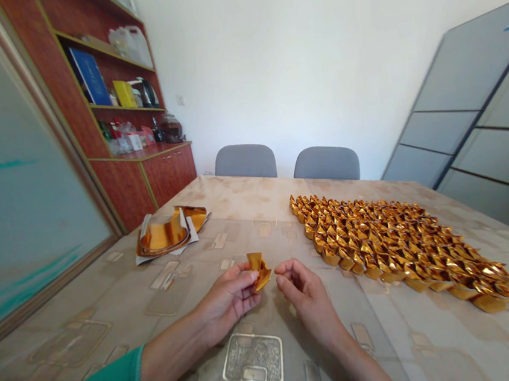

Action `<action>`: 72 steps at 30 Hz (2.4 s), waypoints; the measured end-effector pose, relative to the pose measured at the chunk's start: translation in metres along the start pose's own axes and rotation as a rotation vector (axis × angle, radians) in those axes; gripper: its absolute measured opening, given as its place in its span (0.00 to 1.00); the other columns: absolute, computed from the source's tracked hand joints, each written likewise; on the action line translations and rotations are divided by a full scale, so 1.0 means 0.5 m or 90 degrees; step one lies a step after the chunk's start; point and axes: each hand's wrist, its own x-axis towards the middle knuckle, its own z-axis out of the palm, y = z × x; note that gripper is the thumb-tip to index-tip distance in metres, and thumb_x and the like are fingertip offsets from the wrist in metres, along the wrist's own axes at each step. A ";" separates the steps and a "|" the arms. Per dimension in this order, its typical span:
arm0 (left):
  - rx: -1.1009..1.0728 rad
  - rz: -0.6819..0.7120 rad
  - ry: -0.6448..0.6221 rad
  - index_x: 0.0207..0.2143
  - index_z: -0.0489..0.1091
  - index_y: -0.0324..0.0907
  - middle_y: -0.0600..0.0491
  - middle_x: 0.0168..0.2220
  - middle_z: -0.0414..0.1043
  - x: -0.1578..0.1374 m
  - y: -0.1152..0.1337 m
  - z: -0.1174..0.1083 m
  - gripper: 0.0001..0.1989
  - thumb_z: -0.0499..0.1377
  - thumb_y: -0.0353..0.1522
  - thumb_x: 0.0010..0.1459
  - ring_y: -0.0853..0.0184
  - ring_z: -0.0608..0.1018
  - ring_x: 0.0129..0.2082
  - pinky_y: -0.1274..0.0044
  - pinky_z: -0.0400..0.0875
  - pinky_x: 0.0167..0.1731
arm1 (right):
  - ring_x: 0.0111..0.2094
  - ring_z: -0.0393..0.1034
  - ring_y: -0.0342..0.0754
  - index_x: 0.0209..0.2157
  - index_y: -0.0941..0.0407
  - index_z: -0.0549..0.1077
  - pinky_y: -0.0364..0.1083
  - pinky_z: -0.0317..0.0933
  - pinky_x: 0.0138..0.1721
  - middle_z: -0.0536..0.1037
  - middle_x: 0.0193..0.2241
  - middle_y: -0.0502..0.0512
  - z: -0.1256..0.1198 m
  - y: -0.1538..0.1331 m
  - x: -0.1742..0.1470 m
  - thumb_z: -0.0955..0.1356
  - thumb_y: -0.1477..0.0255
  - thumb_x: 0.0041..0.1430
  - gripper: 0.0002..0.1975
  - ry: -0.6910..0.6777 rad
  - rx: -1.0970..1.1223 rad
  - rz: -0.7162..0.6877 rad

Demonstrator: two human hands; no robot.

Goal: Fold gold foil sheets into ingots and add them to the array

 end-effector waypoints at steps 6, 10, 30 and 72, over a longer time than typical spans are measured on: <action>-0.015 0.024 -0.025 0.34 0.59 0.44 0.55 0.31 0.76 -0.002 -0.003 -0.003 0.21 0.69 0.28 0.45 0.73 0.76 0.25 0.81 0.71 0.28 | 0.24 0.62 0.46 0.40 0.52 0.69 0.43 0.57 0.25 0.67 0.23 0.46 0.010 0.021 -0.002 0.69 0.65 0.56 0.11 0.013 -0.008 -0.019; 0.007 0.026 -0.061 0.32 0.61 0.42 0.56 0.29 0.74 -0.009 -0.002 0.001 0.22 0.72 0.31 0.41 0.74 0.75 0.24 0.81 0.70 0.29 | 0.24 0.62 0.46 0.36 0.52 0.70 0.43 0.57 0.24 0.67 0.23 0.47 0.008 0.021 0.001 0.69 0.64 0.56 0.08 0.009 -0.003 -0.010; 0.134 0.294 -0.030 0.38 0.67 0.39 0.54 0.31 0.76 -0.006 -0.015 0.012 0.16 0.69 0.32 0.48 0.69 0.77 0.32 0.79 0.69 0.34 | 0.22 0.54 0.44 0.22 0.53 0.67 0.43 0.49 0.24 0.62 0.19 0.45 0.011 0.003 -0.008 0.70 0.59 0.55 0.15 -0.002 0.044 0.011; 0.081 0.084 -0.019 0.31 0.76 0.36 0.51 0.30 0.78 -0.001 -0.014 0.005 0.19 0.74 0.34 0.35 0.73 0.75 0.26 0.79 0.69 0.30 | 0.21 0.58 0.45 0.22 0.53 0.68 0.43 0.52 0.24 0.66 0.18 0.47 0.007 0.020 -0.003 0.69 0.56 0.55 0.17 -0.038 0.016 0.053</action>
